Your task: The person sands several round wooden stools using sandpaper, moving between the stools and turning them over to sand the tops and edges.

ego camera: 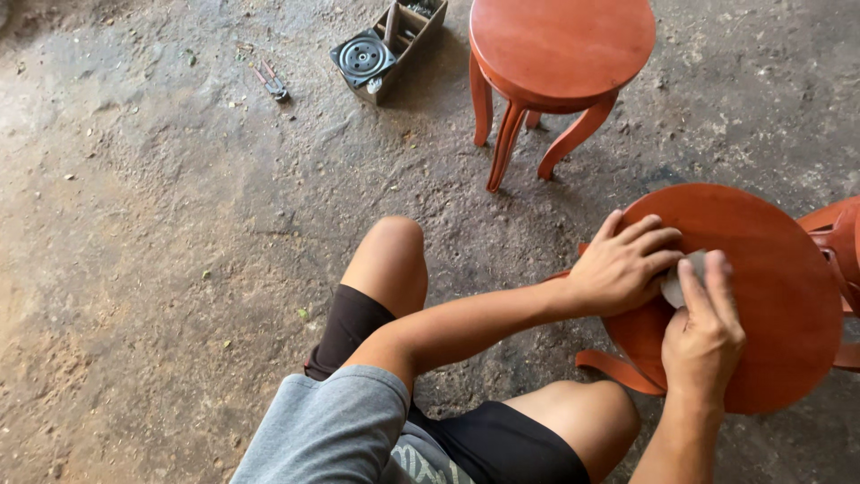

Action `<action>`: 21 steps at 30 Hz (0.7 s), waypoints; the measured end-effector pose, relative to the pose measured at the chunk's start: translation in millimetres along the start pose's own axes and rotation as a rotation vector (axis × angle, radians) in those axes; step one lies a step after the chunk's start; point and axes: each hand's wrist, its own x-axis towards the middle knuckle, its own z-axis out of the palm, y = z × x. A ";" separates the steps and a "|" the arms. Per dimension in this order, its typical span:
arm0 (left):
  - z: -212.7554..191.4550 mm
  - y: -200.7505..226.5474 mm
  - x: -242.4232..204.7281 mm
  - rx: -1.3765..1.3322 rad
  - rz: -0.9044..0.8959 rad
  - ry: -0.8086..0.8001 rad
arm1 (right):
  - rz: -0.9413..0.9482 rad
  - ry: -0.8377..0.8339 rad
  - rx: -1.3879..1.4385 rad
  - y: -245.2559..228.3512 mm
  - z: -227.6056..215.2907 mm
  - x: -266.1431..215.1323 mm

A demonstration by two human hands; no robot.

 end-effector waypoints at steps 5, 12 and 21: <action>-12.8 9.6 -3.8 0.023 -0.013 -0.048 | 0.080 -0.115 0.101 -8.7 -3.4 8.9; -13.0 -0.9 -8.8 -0.102 0.085 -0.102 | 0.112 -0.185 0.031 15.5 10.9 2.9; -32.4 -130.5 45.0 -0.162 0.420 -0.229 | 0.260 -0.241 -0.107 8.7 16.0 9.0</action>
